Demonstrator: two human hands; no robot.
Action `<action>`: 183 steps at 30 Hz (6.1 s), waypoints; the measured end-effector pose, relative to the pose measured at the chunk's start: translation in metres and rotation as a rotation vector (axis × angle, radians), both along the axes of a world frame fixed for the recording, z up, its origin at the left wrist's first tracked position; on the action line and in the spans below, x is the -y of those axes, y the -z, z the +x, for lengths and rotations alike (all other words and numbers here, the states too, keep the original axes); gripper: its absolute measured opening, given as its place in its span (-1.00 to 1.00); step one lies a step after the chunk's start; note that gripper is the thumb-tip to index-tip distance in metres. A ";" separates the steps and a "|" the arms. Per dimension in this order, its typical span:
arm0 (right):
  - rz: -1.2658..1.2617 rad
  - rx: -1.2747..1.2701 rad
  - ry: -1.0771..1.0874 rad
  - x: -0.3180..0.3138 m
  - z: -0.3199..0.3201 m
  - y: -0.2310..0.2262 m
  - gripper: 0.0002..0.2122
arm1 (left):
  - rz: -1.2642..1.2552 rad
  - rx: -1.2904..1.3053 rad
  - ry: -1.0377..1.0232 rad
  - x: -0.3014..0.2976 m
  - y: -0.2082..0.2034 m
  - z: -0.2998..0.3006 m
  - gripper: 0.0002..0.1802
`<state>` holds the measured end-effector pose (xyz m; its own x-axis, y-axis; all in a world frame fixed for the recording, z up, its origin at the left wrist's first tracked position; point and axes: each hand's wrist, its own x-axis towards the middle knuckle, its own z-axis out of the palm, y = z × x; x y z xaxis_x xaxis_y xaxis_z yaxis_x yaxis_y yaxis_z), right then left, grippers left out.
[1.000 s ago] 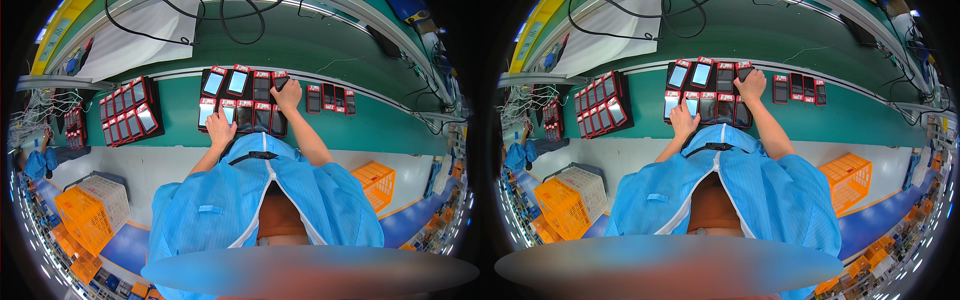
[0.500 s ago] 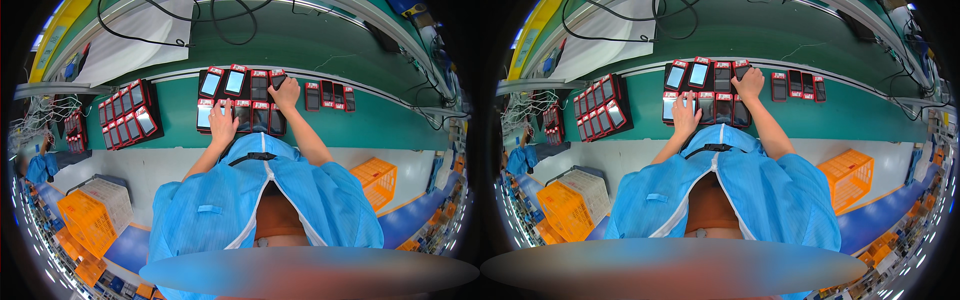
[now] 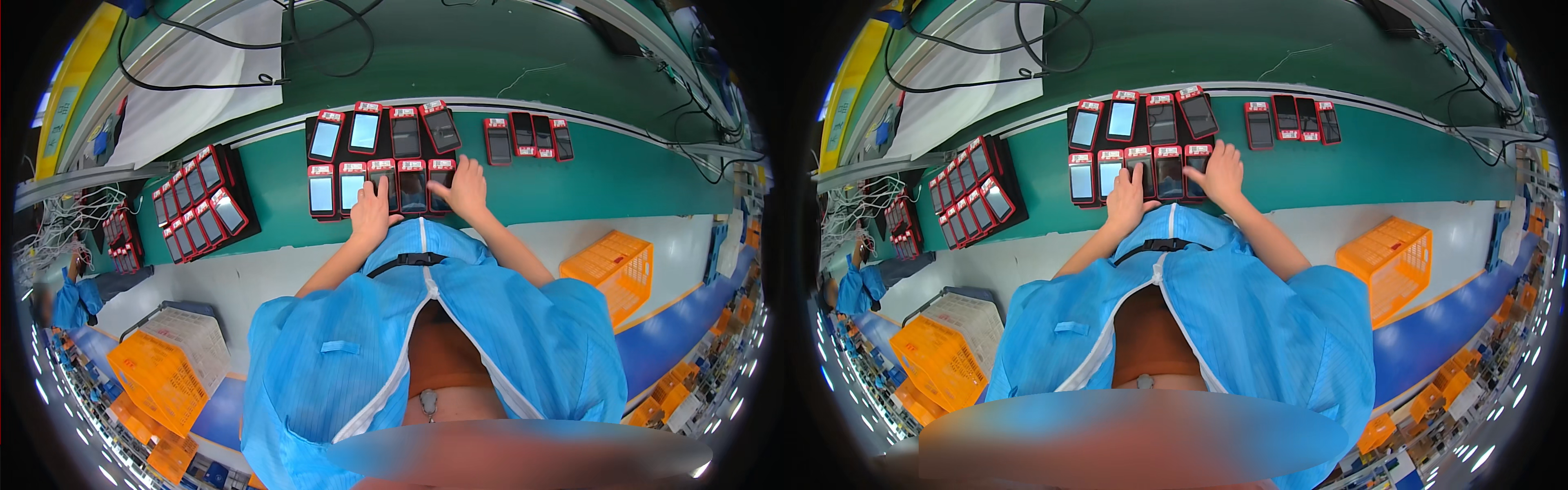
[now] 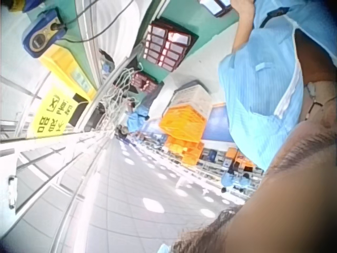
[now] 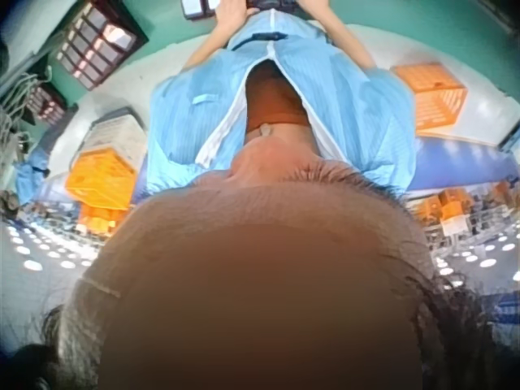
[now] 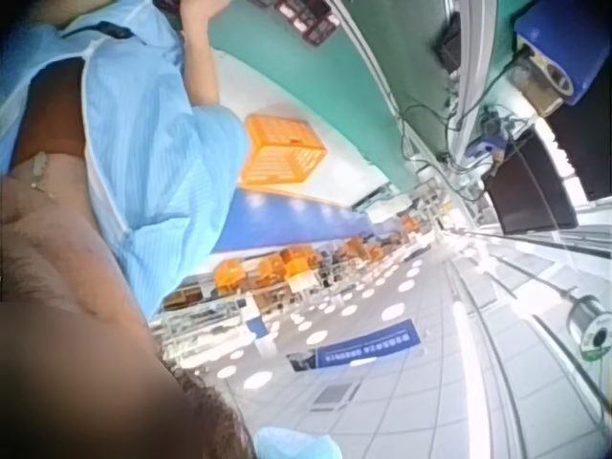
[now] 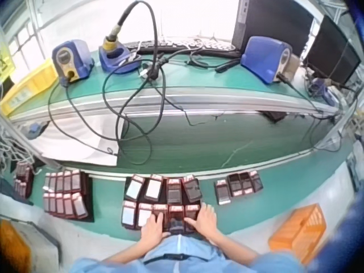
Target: The person tests a series of handheld electronic devices by hand on a production line, checking their screens and functionality.
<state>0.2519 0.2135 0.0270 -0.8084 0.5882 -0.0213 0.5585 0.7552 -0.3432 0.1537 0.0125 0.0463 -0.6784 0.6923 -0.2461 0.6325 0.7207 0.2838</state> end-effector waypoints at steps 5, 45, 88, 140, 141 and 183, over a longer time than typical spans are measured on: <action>-0.194 -0.014 -0.023 0.009 0.023 0.011 0.14 | 0.007 -0.063 0.025 -0.003 0.003 0.004 0.09; -0.020 0.029 0.008 0.016 0.010 0.009 -0.16 | 0.253 -0.159 -0.025 -0.003 0.021 0.009 0.07; 0.034 -0.053 0.038 0.017 0.006 0.008 -0.35 | 0.146 -0.013 -0.220 -0.019 0.009 0.011 -0.07; 0.060 0.034 0.036 0.021 0.006 0.002 -0.29 | 0.139 -0.047 -0.207 -0.010 0.012 0.012 -0.09; 0.058 0.032 0.031 0.025 0.005 -0.006 -0.29 | 0.136 -0.049 -0.212 -0.008 0.012 0.012 -0.09; -0.100 0.140 -0.086 0.070 -0.044 0.022 -0.22 | 0.041 0.076 -0.382 -0.150 -0.006 -0.058 0.02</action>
<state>0.2076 0.1440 0.0047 -0.8406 0.5063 -0.1924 0.5410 0.7681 -0.3425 0.0961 0.1626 0.0520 -0.8703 0.4033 -0.2826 0.2965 0.8873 0.3531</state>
